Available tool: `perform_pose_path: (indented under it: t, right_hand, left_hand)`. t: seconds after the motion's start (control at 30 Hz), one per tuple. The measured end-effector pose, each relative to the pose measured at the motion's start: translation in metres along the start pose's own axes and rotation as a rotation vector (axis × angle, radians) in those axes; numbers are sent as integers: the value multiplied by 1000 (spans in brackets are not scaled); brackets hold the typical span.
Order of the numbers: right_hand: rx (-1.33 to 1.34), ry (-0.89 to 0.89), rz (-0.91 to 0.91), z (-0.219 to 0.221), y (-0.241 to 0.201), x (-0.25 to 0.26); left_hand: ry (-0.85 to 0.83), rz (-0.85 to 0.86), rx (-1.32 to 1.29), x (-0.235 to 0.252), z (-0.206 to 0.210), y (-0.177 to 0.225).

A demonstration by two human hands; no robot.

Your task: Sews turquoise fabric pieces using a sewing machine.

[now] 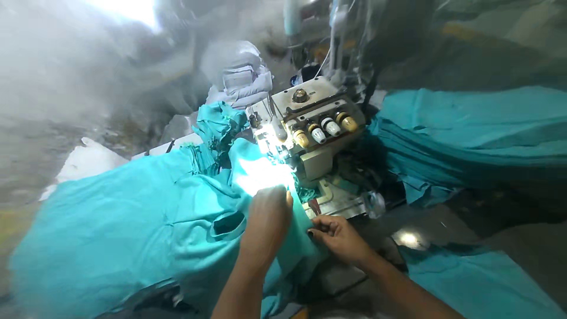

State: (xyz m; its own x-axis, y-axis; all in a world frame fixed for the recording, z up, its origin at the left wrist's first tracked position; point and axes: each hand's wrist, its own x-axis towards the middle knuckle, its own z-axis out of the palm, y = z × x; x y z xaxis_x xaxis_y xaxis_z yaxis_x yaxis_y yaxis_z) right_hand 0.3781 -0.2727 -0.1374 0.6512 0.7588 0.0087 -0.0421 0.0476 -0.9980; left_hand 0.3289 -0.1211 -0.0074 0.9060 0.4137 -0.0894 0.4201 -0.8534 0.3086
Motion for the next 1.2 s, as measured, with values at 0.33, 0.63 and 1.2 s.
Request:
perform_pose_path:
  t: [0.33, 0.63, 1.2]
  right_hand:
    - [-9, 151, 41, 17, -21, 51]
    - [-242, 152, -120, 53, -34, 51]
    - [-137, -108, -14, 53, -33, 64]
  left_hand:
    - [472, 294, -76, 11, 43, -29]
    - [387, 189, 73, 37, 32, -38]
    - [673, 415, -408, -47, 92, -66]
